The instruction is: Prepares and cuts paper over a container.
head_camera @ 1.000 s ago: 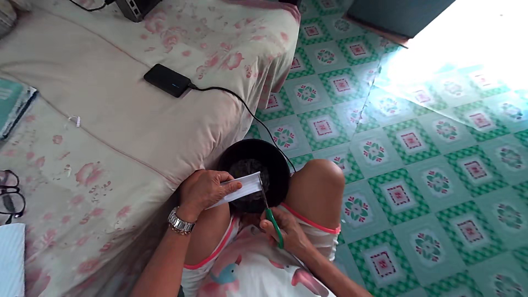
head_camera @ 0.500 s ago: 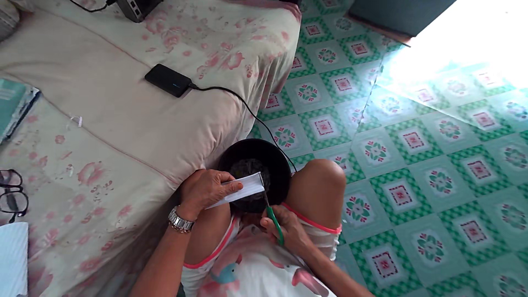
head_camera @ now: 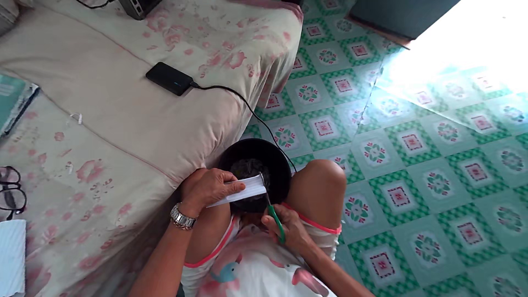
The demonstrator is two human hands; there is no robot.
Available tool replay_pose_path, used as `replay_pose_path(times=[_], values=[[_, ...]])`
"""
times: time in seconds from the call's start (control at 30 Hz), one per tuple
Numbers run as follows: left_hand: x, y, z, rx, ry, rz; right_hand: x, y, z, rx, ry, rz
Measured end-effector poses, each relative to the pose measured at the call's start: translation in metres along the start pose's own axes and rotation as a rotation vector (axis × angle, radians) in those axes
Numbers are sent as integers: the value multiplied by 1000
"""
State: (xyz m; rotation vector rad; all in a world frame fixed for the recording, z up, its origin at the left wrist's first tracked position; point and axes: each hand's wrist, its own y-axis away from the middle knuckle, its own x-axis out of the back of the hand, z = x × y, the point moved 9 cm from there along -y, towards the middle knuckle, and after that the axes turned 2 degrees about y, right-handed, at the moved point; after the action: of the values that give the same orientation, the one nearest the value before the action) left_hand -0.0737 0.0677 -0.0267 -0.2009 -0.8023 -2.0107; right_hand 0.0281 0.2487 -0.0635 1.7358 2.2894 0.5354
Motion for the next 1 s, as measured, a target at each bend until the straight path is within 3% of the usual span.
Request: replay_pose_path(times=[0.5,0.77,1.0], values=[[-4,-1,-1,0,-9,-35,-1,1,4,-59,-124,-44],[6,4,-1,-24,24,111,-8,11,2,-96,14,-188],[6,9,4,-226,-58,264,-8,10,-4,-96,32,-204]])
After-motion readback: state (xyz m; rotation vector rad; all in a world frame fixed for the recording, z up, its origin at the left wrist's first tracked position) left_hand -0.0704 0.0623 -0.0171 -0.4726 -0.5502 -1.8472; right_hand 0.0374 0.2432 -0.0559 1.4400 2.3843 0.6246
